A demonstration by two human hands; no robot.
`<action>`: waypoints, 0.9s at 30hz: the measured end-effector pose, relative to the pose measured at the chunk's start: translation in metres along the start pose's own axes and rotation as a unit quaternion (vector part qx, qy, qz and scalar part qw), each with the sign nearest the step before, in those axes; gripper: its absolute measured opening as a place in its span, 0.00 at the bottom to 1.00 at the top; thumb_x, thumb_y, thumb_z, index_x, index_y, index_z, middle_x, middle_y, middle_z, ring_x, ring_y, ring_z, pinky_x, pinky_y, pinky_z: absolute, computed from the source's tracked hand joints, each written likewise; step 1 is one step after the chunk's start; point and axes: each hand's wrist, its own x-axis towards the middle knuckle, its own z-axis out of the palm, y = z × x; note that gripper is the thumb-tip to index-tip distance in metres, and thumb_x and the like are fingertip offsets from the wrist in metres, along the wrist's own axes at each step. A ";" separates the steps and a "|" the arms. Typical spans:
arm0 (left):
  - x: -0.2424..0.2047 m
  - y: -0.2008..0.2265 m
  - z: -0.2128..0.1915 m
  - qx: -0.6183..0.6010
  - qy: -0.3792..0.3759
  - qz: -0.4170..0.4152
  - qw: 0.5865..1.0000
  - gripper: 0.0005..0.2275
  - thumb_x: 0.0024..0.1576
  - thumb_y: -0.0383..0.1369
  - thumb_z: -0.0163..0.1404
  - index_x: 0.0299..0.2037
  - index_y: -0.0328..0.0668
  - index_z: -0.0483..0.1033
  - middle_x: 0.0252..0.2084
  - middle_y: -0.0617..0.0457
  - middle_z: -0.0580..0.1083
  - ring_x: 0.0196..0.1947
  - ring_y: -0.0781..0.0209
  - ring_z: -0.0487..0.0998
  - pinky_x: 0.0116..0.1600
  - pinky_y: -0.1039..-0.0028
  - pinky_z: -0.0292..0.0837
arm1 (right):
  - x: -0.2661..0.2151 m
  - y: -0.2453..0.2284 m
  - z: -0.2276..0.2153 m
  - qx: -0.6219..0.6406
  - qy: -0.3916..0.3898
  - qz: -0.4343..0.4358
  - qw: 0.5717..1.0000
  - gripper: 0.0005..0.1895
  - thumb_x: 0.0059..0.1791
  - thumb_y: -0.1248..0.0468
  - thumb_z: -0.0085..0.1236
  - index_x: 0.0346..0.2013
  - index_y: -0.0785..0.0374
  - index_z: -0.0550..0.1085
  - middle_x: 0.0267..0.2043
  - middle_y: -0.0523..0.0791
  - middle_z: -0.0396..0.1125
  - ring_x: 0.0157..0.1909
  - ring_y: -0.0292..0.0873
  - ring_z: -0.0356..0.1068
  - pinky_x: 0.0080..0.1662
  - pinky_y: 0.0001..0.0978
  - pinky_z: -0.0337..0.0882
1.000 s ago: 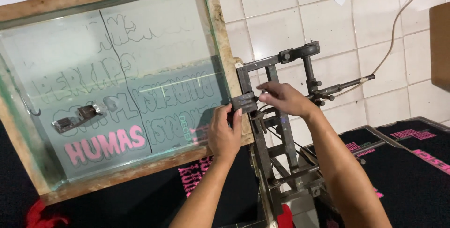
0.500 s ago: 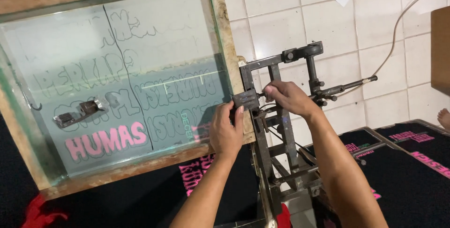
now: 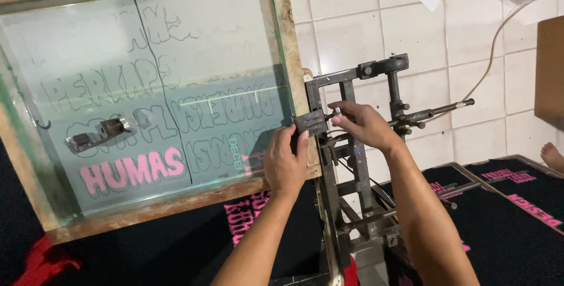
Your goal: The person reviews a production list and then mounts and aligns a screen printing frame onto a registration jig over a t-shirt.
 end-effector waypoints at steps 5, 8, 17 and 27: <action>0.001 -0.001 -0.001 0.003 0.002 0.011 1.000 0.14 0.66 0.43 0.47 0.52 0.42 0.73 0.43 0.50 0.74 0.41 0.53 0.80 0.37 0.68 0.80 | 0.008 0.028 0.001 0.006 0.001 -0.011 1.000 0.23 0.46 0.64 0.68 0.54 0.64 0.74 0.32 0.49 0.71 0.38 0.46 0.71 0.47 0.42 0.72; 0.001 0.000 -0.002 0.000 -0.012 0.008 1.000 0.14 0.66 0.43 0.47 0.53 0.42 0.73 0.44 0.50 0.74 0.41 0.54 0.80 0.37 0.68 0.81 | 0.007 0.025 -0.001 -0.099 -0.004 0.042 0.994 0.21 0.57 0.48 0.48 0.48 0.59 0.80 0.30 0.51 0.75 0.37 0.52 0.75 0.47 0.46 0.73; 0.002 0.000 -0.002 -0.008 -0.014 -0.011 1.000 0.14 0.66 0.44 0.46 0.52 0.43 0.72 0.43 0.50 0.73 0.41 0.54 0.80 0.36 0.66 0.81 | 0.009 0.053 -0.001 -0.123 -0.027 0.045 0.991 0.18 0.54 0.54 0.56 0.55 0.58 0.75 0.33 0.47 0.78 0.36 0.50 0.73 0.45 0.44 0.72; 0.002 0.000 -0.002 0.014 -0.025 0.003 1.000 0.14 0.67 0.43 0.45 0.52 0.42 0.72 0.45 0.51 0.73 0.43 0.54 0.80 0.38 0.66 0.81 | 0.002 0.019 0.001 -0.031 -0.013 -0.011 0.999 0.20 0.51 0.57 0.59 0.56 0.59 0.73 0.42 0.51 0.76 0.37 0.48 0.71 0.44 0.40 0.72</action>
